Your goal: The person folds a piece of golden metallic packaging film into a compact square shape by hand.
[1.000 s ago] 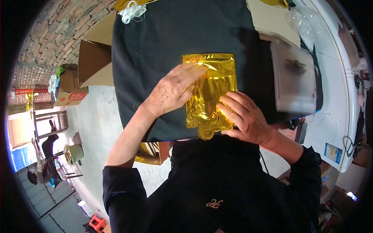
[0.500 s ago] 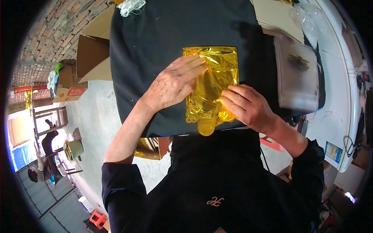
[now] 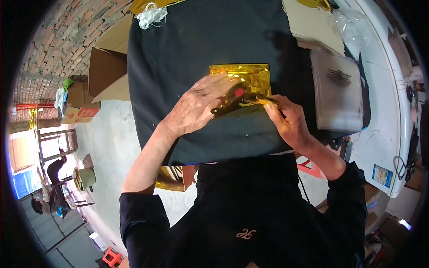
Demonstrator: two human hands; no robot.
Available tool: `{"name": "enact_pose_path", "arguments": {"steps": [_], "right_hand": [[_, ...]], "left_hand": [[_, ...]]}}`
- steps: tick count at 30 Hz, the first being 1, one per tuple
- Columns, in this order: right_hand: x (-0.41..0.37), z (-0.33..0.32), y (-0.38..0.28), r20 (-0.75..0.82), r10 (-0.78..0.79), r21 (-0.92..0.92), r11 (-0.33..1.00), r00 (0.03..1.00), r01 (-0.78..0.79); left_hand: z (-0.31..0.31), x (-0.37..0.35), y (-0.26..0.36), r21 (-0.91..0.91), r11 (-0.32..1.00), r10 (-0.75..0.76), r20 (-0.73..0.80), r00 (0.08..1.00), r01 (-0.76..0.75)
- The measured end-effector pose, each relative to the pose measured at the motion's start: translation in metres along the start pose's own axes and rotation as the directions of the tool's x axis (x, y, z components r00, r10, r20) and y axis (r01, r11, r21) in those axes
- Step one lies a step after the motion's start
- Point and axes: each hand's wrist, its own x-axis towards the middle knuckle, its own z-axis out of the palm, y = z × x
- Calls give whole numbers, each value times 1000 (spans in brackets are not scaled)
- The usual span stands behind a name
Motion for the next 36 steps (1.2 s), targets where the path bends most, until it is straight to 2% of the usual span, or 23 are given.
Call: {"name": "enact_pose_path", "arguments": {"steps": [2,5,8,11,14,16,18,20,23,26,27,30,31,36], "right_hand": [[5,1,-5,-8,35,19,999,999,-35],[12,8,1,-71,-7,-60,998,997,3],[23,5,-5,-50,47,-123,991,998,-53],[26,8,7,-71,6,-171,985,997,-18],[29,6,7,-68,22,-187,982,997,-34],[31,7,12,-71,-2,-244,970,997,-15],[37,8,14,-57,1,-279,960,998,-17],[39,7,14,-29,31,-293,955,999,-38],[42,5,8,-27,83,-275,957,996,-87],[43,5,7,-33,131,-298,945,991,-135],[43,5,7,-31,157,-293,943,987,-159],[45,5,8,-21,200,-290,936,980,-197],[46,4,9,-18,197,-295,936,980,-193],[48,1,12,-16,183,-327,928,983,-178]], "left_hand": [[0,-2,2,0,1000,-18,-8,1000,18],[0,-5,-3,-56,997,-49,22,999,50],[-1,-6,-8,-51,998,-41,56,998,44],[-2,-5,2,-120,984,-131,3,991,130],[-1,-7,-5,21,993,-119,92,989,117],[-1,-9,-10,159,987,-59,166,984,33],[-3,-10,-12,114,993,-45,126,991,30],[2,-7,-5,-116,989,-90,-26,996,87],[1,-4,12,-148,985,-119,-169,978,95],[7,-12,19,-51,975,-224,-210,952,218],[14,-14,22,-8,972,-226,-319,920,236],[21,-20,33,9,907,-395,-336,855,422],[26,-18,31,19,912,-368,-411,834,411],[36,-10,32,102,874,-380,-464,800,475]]}}
